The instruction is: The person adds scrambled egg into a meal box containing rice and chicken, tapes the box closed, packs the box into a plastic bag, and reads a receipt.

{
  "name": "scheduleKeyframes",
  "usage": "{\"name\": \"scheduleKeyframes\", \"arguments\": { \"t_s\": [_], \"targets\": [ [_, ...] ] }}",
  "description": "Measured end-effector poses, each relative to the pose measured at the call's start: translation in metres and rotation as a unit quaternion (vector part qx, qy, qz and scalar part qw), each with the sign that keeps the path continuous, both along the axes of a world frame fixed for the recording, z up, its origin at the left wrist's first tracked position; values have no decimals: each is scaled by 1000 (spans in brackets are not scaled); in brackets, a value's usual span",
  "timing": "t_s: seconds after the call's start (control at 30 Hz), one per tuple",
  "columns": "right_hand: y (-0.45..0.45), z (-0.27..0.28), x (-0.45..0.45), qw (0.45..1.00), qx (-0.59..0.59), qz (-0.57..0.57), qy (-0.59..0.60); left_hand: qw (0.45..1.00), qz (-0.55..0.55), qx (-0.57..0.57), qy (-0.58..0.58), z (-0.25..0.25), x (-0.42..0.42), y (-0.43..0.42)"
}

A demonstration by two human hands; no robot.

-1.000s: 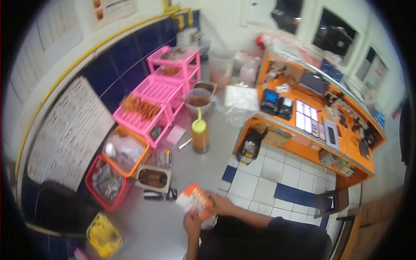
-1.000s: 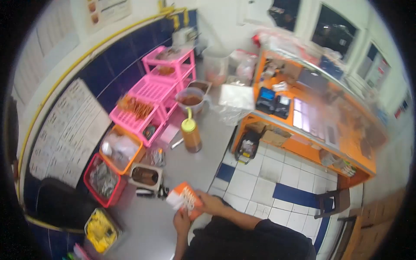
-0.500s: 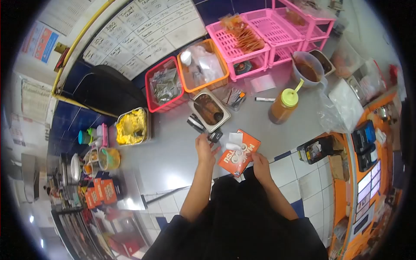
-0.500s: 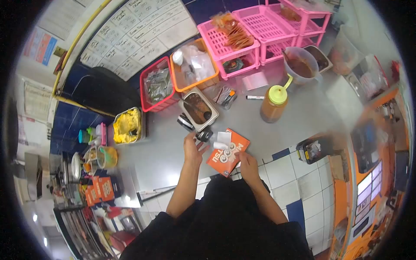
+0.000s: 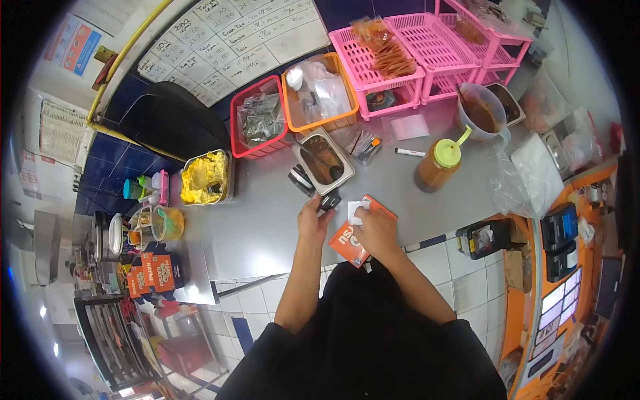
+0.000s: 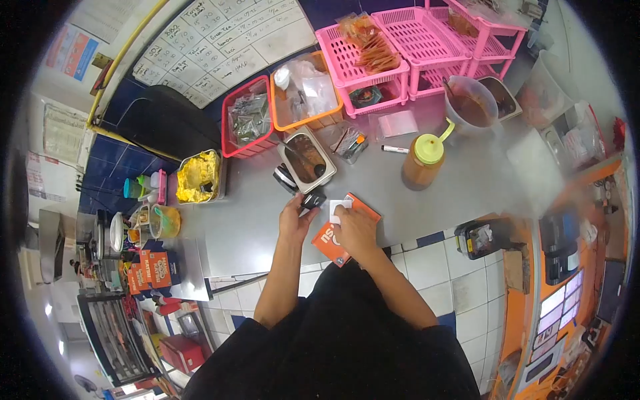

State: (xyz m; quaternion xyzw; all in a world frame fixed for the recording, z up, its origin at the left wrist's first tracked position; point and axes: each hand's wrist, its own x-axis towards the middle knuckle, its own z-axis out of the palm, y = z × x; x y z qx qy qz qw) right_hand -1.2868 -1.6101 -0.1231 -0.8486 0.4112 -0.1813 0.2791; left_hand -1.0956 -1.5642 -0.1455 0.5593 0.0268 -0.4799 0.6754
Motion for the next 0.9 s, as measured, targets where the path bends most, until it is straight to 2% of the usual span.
{"name": "scheduleKeyframes", "arguments": {
  "t_s": [0.03,0.1,0.13,0.17,0.2,0.23,0.33,0.37,0.47,0.57,0.67,0.77,0.87,0.9],
  "targets": [
    [1,3,-4,999,49,3,-2,999,23,-32,1,-8,-7,7],
    [10,4,-18,980,121,-68,-140,993,67,-94,5,-26,-22,21],
    [15,4,-24,961,154,-102,-207,990,9,-17,-138,-45,-18,26],
    [21,2,-28,940,188,-141,-248,958,-49,61,-278,-69,-10,31],
    [26,1,-33,915,220,-179,-287,897,-105,135,-408,-83,-6,36],
    [33,0,-37,887,249,-217,-323,741,-99,145,-648,-72,-2,39],
    [56,-26,-45,754,402,-245,-458,736,-186,251,-600,-44,8,49],
    [66,-32,-41,736,413,-287,-453,722,-198,252,-613,-40,10,56],
    [81,-43,-30,763,389,-282,-433,788,-219,224,-531,-15,5,68],
    [83,-41,-26,794,354,-297,-395,796,-238,171,-529,-6,-3,74],
    [80,-44,-22,841,300,-327,-309,843,-233,55,-481,23,-22,64],
    [75,-28,-3,883,156,-383,-220,864,-287,-28,-412,21,-36,45],
    [76,-8,4,868,192,-395,-230,847,-394,19,-355,8,-37,28],
    [76,-9,2,865,205,-388,-244,873,-365,-9,-324,6,-43,27]
  ]
}}
